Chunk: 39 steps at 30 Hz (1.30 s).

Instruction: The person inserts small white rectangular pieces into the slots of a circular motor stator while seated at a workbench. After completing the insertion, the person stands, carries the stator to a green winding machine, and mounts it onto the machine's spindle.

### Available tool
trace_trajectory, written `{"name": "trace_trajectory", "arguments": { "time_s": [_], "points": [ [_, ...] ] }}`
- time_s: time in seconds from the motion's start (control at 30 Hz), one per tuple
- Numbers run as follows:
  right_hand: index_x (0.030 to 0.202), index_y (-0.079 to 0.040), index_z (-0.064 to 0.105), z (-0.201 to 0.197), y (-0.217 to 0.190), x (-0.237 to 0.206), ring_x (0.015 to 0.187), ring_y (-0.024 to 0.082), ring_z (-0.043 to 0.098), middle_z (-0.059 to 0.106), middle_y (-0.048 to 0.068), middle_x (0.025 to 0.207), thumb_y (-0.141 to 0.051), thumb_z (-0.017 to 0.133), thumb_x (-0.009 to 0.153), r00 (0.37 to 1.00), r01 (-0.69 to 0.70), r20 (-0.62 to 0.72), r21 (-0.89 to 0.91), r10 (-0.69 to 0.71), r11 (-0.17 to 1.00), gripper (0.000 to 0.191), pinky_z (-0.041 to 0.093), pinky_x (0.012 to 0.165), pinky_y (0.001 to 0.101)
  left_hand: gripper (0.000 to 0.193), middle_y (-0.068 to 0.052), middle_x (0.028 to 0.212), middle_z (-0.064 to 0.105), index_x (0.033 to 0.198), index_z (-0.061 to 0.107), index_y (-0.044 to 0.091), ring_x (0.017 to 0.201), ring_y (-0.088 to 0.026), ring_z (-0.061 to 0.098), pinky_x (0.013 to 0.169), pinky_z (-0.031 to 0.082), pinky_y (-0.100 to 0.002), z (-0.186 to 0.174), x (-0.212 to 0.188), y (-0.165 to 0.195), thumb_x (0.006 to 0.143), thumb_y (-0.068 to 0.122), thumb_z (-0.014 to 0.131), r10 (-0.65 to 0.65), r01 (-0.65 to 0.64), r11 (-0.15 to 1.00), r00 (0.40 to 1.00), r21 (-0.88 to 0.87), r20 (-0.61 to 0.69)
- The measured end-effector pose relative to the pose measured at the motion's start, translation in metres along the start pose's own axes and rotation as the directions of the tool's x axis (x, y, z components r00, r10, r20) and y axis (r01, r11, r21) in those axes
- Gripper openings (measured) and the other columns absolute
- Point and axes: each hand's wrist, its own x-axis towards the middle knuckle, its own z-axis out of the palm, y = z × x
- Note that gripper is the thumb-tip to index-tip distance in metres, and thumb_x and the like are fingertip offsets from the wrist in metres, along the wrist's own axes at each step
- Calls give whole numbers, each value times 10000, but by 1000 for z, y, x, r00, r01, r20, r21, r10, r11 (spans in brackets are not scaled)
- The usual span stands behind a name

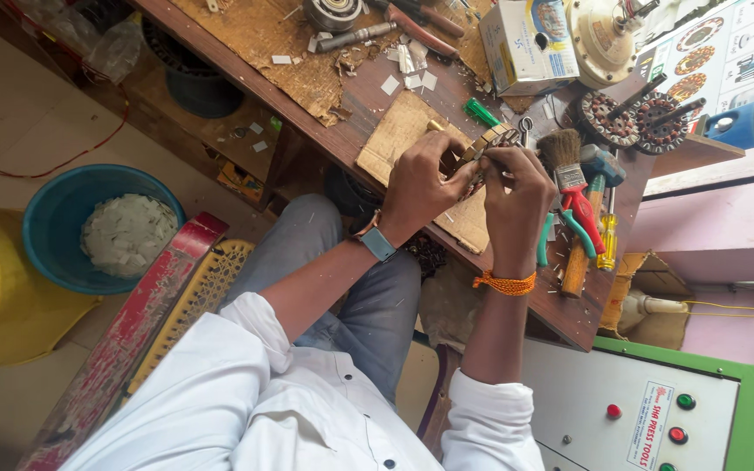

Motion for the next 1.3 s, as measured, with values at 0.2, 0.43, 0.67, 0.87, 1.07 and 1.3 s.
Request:
{"name": "trace_trajectory", "arguments": {
  "time_s": [0.2, 0.43, 0.67, 0.87, 1.07, 1.3],
  "points": [
    [1107, -36, 751, 34, 26, -26, 925, 121, 696, 735, 46, 1041, -55, 706, 1018, 943, -31, -317, 221, 102, 975, 102, 550, 769, 247, 237, -125, 835, 665, 878, 596, 46, 756, -323, 697, 659, 557, -442, 9, 5, 1, 893, 229, 744, -26, 24, 994, 999, 110, 19],
    [1135, -31, 752, 54, 41, -43, 942, 133, 675, 713, 70, 1074, -52, 680, 1030, 889, -43, -442, 177, 118, 983, 130, 536, 756, 256, 274, -118, 800, 645, 863, 564, 48, 727, -324, 681, 624, 539, -444, 21, -1, -3, 915, 265, 723, -63, 62, 985, 998, 159, 0],
    [1144, -6, 745, 68, 46, -46, 1096, 214, 711, 707, 127, 1171, -29, 649, 1031, 845, 16, -530, 163, 74, 987, 150, 617, 948, 346, 282, -74, 1006, 668, 1116, 636, 65, 881, -187, 718, 769, 604, -341, 24, -14, -13, 924, 215, 780, -10, 7, 998, 999, -57, -43],
    [1273, -7, 669, 67, 42, -43, 1190, 258, 684, 662, 143, 1277, -14, 595, 1033, 883, 69, -468, 225, 46, 972, 251, 597, 1023, 386, 526, -34, 1161, 635, 1409, 585, 106, 1030, -133, 700, 802, 629, -277, 21, -23, -12, 907, 46, 730, -116, 144, 924, 988, -353, 100],
    [1285, -11, 684, 63, 38, -35, 1295, 326, 633, 652, 156, 1336, 64, 511, 931, 897, 60, -440, 30, -40, 998, 401, 514, 1126, 458, 507, -31, 1144, 677, 1369, 619, 113, 1050, -125, 703, 828, 646, -256, 21, -2, -27, 894, 19, 772, -91, 193, 896, 961, -399, 260],
    [1335, -24, 633, 65, 34, -27, 1313, 320, 622, 632, 159, 1347, 106, 413, 799, 892, 12, -449, 126, 46, 992, 594, 518, 1146, 444, 546, -65, 1158, 702, 1353, 651, 104, 1057, -164, 716, 865, 623, -302, 18, 7, -28, 839, 39, 824, -77, 169, 918, 964, -359, 256]
  ]
}}
